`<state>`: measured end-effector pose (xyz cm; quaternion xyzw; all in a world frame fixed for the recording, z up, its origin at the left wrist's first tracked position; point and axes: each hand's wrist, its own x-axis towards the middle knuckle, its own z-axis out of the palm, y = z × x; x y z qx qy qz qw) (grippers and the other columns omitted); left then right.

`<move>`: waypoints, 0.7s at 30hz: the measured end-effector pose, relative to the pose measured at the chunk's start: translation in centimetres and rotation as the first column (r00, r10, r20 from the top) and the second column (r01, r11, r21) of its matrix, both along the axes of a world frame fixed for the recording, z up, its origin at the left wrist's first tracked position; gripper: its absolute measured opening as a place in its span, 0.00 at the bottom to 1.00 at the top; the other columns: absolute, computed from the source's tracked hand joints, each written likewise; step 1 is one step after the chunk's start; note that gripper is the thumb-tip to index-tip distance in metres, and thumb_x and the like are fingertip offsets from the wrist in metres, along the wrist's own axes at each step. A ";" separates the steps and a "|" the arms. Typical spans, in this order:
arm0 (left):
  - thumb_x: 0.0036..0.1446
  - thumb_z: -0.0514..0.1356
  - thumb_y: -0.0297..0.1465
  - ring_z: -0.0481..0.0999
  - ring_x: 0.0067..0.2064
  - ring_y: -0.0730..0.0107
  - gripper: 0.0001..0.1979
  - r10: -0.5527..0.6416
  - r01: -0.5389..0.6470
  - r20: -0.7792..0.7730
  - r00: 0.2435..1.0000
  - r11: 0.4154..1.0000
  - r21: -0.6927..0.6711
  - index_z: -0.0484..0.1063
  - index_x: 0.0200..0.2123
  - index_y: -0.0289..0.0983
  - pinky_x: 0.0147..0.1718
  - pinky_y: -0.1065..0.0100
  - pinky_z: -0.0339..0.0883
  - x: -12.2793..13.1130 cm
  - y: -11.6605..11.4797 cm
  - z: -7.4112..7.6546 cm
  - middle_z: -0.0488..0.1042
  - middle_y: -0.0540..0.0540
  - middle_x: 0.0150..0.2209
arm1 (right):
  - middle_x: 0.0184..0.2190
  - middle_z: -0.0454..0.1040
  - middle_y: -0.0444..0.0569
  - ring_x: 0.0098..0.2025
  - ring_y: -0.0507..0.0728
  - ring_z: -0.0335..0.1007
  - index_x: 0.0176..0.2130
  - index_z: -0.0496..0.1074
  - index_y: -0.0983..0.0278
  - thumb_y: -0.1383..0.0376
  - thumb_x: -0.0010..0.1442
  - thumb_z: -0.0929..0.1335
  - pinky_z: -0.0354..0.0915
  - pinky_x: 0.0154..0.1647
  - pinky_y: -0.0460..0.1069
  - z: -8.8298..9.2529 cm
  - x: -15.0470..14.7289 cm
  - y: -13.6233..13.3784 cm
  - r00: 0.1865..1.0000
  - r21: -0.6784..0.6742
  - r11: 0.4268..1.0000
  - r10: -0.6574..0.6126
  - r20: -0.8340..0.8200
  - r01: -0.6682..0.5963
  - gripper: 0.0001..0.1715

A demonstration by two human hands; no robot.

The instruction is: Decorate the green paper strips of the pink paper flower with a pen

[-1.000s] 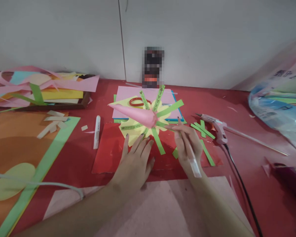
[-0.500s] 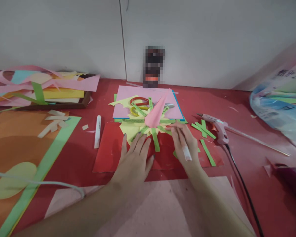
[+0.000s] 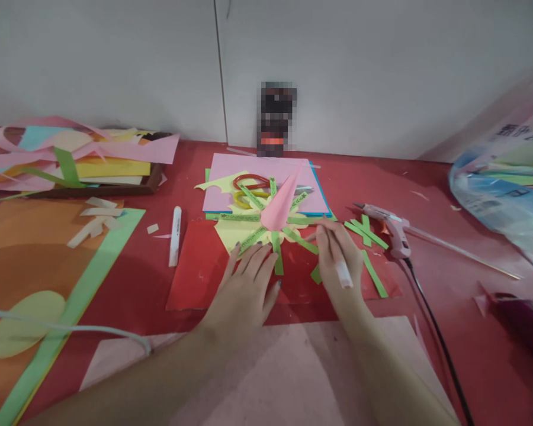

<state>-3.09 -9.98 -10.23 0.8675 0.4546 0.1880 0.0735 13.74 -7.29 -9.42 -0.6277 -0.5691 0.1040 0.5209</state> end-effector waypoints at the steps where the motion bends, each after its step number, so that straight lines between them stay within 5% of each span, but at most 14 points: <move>1: 0.61 0.47 0.31 0.57 0.60 0.60 0.19 -0.025 0.025 -0.003 1.000 1.000 0.004 0.59 0.55 0.32 0.60 0.52 0.47 0.0 0.0 -0.1 0.62 0.40 0.57 | 0.24 0.70 0.44 0.29 0.54 0.68 0.38 0.70 0.61 0.61 0.61 0.60 0.64 0.34 0.50 0.1 -0.1 -0.1 0.999 0.028 0.998 -0.048 -0.005 0.048 0.12; 4: 0.60 0.49 0.30 0.56 0.60 0.60 0.21 -0.077 0.077 -0.017 0.997 0.997 0.012 0.58 0.56 0.31 0.59 0.57 0.51 0.0 -0.1 -0.4 0.60 0.40 0.58 | 0.19 0.64 0.43 0.25 0.52 0.62 0.32 0.73 0.62 0.60 0.62 0.59 0.62 0.31 0.49 0.5 -0.5 -0.5 0.997 0.046 0.996 -0.074 -0.036 0.076 0.16; 11: 0.61 0.48 0.31 0.58 0.60 0.60 0.21 -0.091 0.090 -0.057 0.994 0.996 -0.011 0.59 0.56 0.30 0.57 0.58 0.55 0.1 0.0 -0.6 0.60 0.39 0.58 | 0.16 0.61 0.37 0.19 0.50 0.62 0.31 0.63 0.61 0.60 0.58 0.64 0.64 0.28 0.47 0.5 -1.4 -0.8 0.919 -0.054 0.957 0.258 -0.299 -0.286 0.07; 21: 0.61 0.50 0.36 0.55 0.61 0.58 0.22 -0.109 0.105 -0.065 0.992 0.993 -0.057 0.59 0.56 0.32 0.58 0.57 0.53 0.0 -0.1 -0.3 0.59 0.39 0.59 | 0.19 0.71 0.41 0.24 0.54 0.71 0.28 0.62 0.59 0.58 0.55 0.66 0.67 0.28 0.49 -0.5 -1.0 0.4 0.913 -0.156 0.935 0.260 -0.313 -0.320 0.10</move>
